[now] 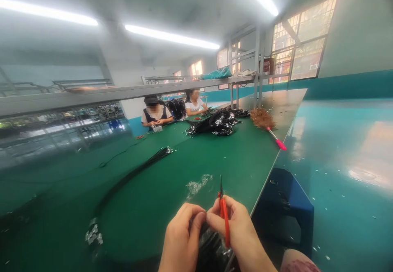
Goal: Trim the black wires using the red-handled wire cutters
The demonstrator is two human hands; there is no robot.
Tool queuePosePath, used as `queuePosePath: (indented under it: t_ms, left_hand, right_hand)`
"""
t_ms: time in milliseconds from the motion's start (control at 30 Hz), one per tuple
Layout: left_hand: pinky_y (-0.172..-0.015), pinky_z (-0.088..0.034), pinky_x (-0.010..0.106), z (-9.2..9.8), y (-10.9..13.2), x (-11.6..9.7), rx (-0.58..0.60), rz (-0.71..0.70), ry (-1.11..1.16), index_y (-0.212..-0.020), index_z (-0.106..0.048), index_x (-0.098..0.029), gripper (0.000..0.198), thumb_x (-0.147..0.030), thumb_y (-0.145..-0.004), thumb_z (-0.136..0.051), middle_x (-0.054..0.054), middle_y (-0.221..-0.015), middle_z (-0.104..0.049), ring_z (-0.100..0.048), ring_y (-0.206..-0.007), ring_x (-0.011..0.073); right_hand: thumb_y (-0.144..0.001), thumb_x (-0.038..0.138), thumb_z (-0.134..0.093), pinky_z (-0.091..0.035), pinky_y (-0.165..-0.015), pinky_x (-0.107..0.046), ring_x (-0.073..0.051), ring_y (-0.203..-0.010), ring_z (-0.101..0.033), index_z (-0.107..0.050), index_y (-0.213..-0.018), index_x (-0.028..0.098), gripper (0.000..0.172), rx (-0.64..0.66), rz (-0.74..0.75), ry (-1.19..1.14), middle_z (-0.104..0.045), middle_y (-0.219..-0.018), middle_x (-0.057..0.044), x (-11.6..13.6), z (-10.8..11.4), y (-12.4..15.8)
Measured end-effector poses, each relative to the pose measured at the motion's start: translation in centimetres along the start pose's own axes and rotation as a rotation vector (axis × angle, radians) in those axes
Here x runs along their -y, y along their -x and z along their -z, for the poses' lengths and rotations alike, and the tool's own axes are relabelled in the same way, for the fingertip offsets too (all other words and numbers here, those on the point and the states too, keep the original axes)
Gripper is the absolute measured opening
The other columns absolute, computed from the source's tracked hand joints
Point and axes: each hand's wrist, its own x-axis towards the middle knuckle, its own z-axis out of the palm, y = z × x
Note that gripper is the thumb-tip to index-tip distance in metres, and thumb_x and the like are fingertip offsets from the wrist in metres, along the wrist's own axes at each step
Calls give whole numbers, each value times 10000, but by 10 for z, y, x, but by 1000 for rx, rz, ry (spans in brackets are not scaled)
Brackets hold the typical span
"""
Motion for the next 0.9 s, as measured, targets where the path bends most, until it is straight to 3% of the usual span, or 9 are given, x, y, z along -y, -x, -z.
queuePosePath:
  t_ms: [167, 333, 567, 633, 700, 800, 900]
  left_hand:
    - [-606, -378, 241, 2, -2, 2, 32, 116, 35, -721, -569, -201, 252, -370, -879, -470, -10, -694, -596, -529, -649, 171]
    - [-575, -357, 235, -2, -1, 9, 6, 100, 43, -690, -532, -205, 268, -386, -877, -465, -21, -653, -548, -481, -613, 161]
    - [-523, -356, 222, -5, -6, 21, 7, 171, 65, -664, -501, -203, 303, -445, -843, -467, -37, -600, -489, -450, -556, 144]
    - [-554, -366, 222, 1, -8, 19, 43, 177, 58, -682, -525, -195, 325, -460, -854, -450, -27, -627, -518, -463, -590, 147]
    - [-592, -381, 223, 6, -8, 18, 151, 157, 68, -743, -586, -182, 319, -458, -853, -472, -5, -684, -581, -491, -641, 156]
    - [-594, -387, 224, 6, -7, 20, 260, 108, 87, -724, -634, -160, 293, -406, -833, -518, 17, -689, -614, -499, -644, 160]
    - [-545, -360, 213, 3, -5, 22, 184, 86, 117, -646, -606, -160, 304, -390, -827, -523, -1, -617, -560, -458, -584, 141]
  right_hand:
    - [-645, 189, -653, -329, -454, -198, -86, -463, -474, -502, -651, 176, 152, 86, -104, -101, -567, -506, 45, 6, 0, 4]
    - [-648, 216, -694, -445, -565, -226, -115, -569, -556, -538, -667, 160, 166, 96, -139, -182, -591, -590, 29, 9, -2, 5]
    - [-613, 176, -730, -425, -560, -223, -101, -532, -531, -507, -702, 170, 241, 104, -168, -332, -560, -561, 50, 6, 3, 2]
    - [-625, 187, -723, -418, -564, -226, -104, -536, -530, -500, -705, 173, 237, 105, -155, -322, -552, -560, 49, 4, 5, 1]
    - [-605, 213, -733, -400, -546, -226, -102, -519, -516, -489, -686, 179, 259, 119, -152, -319, -536, -546, 56, 0, 5, 0]
    - [-569, 278, -730, -375, -511, -235, -108, -485, -494, -468, -646, 198, 285, 145, -140, -262, -523, -525, 62, -6, 7, -6]
    - [-608, 229, -644, -370, -515, -251, -128, -507, -490, -485, -631, 205, 161, 85, -15, 85, -526, -534, 51, -9, 11, -12]
